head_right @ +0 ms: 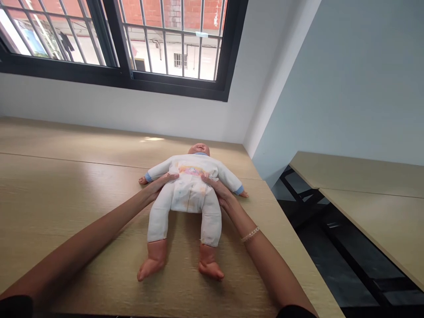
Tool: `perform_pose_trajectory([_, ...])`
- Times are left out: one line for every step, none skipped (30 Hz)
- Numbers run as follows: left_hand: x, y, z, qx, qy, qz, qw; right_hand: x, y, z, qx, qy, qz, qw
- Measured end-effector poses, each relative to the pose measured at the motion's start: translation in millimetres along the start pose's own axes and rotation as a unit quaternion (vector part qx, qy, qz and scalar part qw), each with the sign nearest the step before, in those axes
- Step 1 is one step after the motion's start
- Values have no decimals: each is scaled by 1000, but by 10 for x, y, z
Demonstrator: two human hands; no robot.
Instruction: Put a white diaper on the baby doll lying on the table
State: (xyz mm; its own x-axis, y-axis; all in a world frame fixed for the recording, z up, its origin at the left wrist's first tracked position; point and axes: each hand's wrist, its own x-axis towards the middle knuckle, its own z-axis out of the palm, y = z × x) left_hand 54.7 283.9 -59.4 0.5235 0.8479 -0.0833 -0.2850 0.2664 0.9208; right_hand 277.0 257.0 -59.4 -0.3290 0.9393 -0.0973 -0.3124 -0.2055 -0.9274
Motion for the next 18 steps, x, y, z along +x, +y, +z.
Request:
perform_pose_trajectory([-8, 27, -3, 3, 9, 5, 1000, -20, -35, 15, 25, -3, 1, 1000])
perform_pose_trajectory([-17, 59, -5, 4, 18, 9, 1000, -36, -70, 29, 46, -4, 2, 999])
perform_pose_trajectory([-27, 95, -5, 4, 23, 11, 1000, -50, -104, 41, 61, -2, 3, 998])
perform_pose_trajectory([-40, 136, 0, 4, 26, 12, 1000, -62, -137, 53, 66, 1, 2, 998])
perform_pose_trajectory([-57, 183, 14, 5, 26, 12, 1000, -74, -173, 66, 65, 4, -1, 998])
perform_pose_trajectory([-78, 235, 37, 9, 24, 12, 1000, -89, -213, 81, 59, 6, -5, 998])
perform_pose_trajectory([-104, 291, 73, 15, 23, 15, 1000, -109, -258, 101, 51, 4, -12, 999])
perform_pose_trajectory([-137, 351, 121, 25, 24, 21, 999, -133, -309, 126, 42, 0, -24, 999])
perform_pose_trajectory([-176, 411, 182, 38, 24, 32, 998, -165, -366, 159, 31, -3, -38, 999])
perform_pose_trajectory([-223, 469, 252, 52, 22, 49, 997, -204, -428, 197, 18, 0, -50, 999])
perform_pose_trajectory([-277, 522, 330, 67, 16, 71, 995, -252, -494, 241, 2, 8, -58, 998])
perform_pose_trajectory([-340, 569, 412, 81, 6, 96, 992, -310, -559, 285, -17, 21, -63, 998])
perform_pose_trajectory([-411, 608, 495, 97, -6, 121, 988, -381, -620, 325, -39, 36, -64, 996])
perform_pose_trajectory([-492, 639, 578, 114, -19, 142, 983, -466, -674, 357, -64, 51, -65, 995])
perform_pose_trajectory([-581, 663, 660, 135, -31, 156, 978, -566, -716, 374, -90, 65, -68, 991])
perform_pose_trajectory([-677, 682, 740, 155, -41, 162, 974, -680, -744, 372, -115, 72, -72, 988])
perform_pose_trajectory([-780, 698, 820, 174, -56, 162, 970, -807, -755, 351, -145, 85, -79, 983])
perform_pose_trajectory([-885, 713, 900, 183, -76, 161, 967, -943, -749, 312, -175, 103, -85, 975])
